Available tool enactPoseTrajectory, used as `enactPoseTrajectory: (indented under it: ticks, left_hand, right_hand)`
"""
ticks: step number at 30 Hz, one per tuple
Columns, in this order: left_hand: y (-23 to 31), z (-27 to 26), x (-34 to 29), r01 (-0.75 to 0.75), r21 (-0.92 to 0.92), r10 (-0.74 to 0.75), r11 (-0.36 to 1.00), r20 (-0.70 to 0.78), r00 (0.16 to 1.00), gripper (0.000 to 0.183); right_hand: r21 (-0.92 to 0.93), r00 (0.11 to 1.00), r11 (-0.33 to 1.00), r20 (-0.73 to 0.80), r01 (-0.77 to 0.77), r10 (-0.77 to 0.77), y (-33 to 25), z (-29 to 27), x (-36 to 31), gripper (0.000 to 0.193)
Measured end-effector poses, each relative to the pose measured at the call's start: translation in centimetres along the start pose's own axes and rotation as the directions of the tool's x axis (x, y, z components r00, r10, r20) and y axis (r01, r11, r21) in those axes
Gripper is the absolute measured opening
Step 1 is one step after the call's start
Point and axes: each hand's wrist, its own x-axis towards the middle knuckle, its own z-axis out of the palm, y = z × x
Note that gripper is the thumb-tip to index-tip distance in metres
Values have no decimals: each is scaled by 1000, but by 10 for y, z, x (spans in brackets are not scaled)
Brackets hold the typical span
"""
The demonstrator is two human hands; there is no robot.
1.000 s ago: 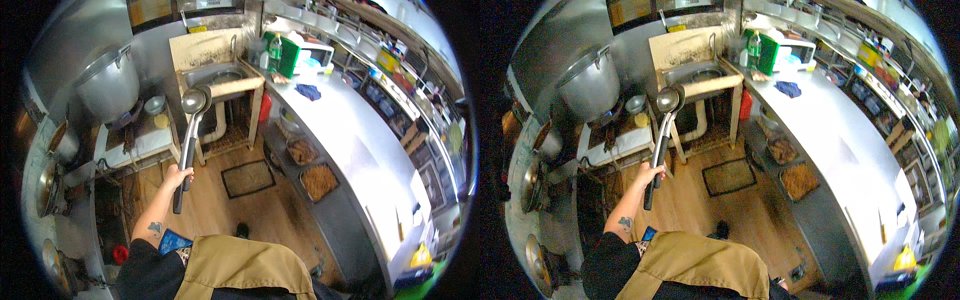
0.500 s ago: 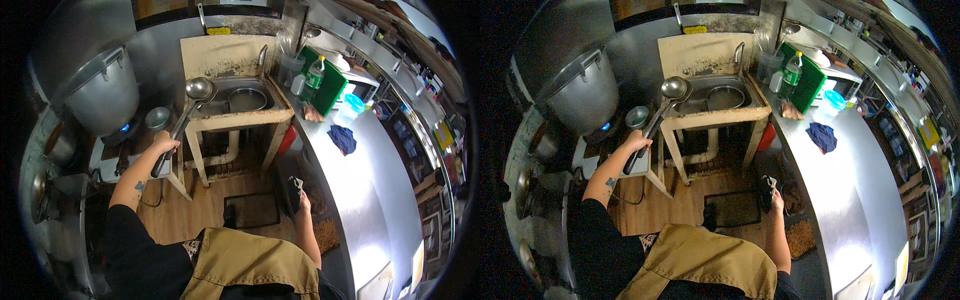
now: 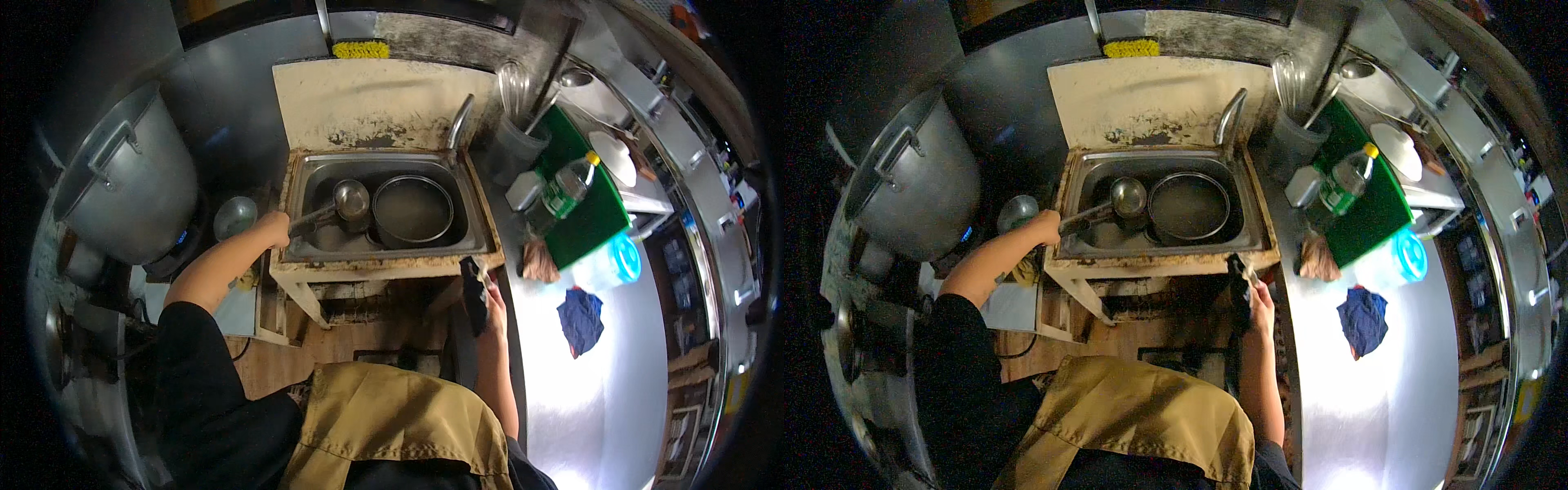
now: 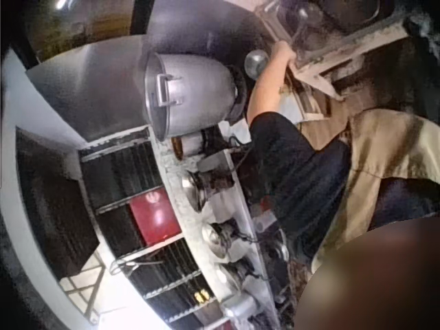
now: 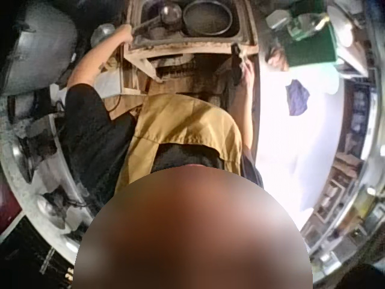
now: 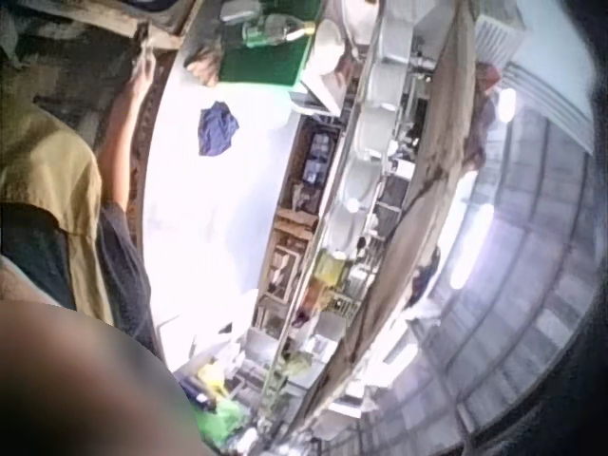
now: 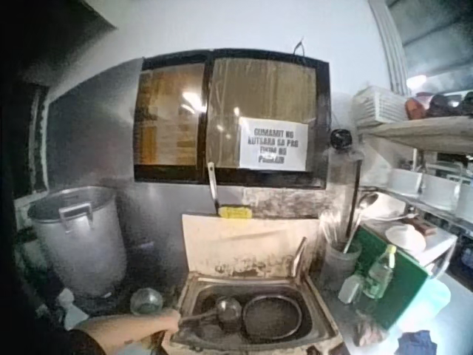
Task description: The person wipes a stainless steel countertop with a cloth, rinses the cloth in a sink, and continues wiping around large pots and pans. The person also moves a pot and handles a ladle and a plastic container during the cleaning process.
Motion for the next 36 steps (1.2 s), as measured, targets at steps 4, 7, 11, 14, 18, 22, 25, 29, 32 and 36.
enactPoseTrajectory:
  ticks: [4,7,11,14,18,22,25,29,32,36]
  left_hand:
    - [5,-12,32,-38,-34,37,999,-29,999,24]
    - [3,-15,46,12,22,-10,1000,-76,997,23]
    - [14,-14,59,141,28,-136,990,-131,982,42]
    - [44,-9,64,205,-84,-222,975,-315,923,51]
    - [111,4,66,-75,-330,-128,941,-552,824,55]
    - [176,20,95,-476,-554,35,683,-626,779,51]
    - [229,35,138,-431,-877,5,215,-440,898,51]
    - [300,47,201,-201,-979,-372,-19,-179,911,55]
    - [311,52,225,-176,-963,-278,-204,-115,954,64]
    - [320,77,247,-152,-987,-155,-46,-143,977,67]
  right_hand:
    - [-142,991,981,50,130,-125,33,50,131,9]
    - [-498,992,859,95,116,-79,61,90,217,29]
    - [-894,948,366,307,258,82,104,125,298,38]
    - [-881,848,-16,449,472,283,131,124,322,45]
    - [-854,757,-127,367,504,541,156,118,324,52]
    - [-814,796,-209,417,541,439,149,132,324,45]
    - [-905,824,-1,386,425,414,118,151,333,41]
    - [-822,822,552,212,-142,528,79,163,340,61]
    - [-589,720,796,491,-141,491,75,159,344,69]
    - [-896,867,433,293,101,402,106,137,356,60]
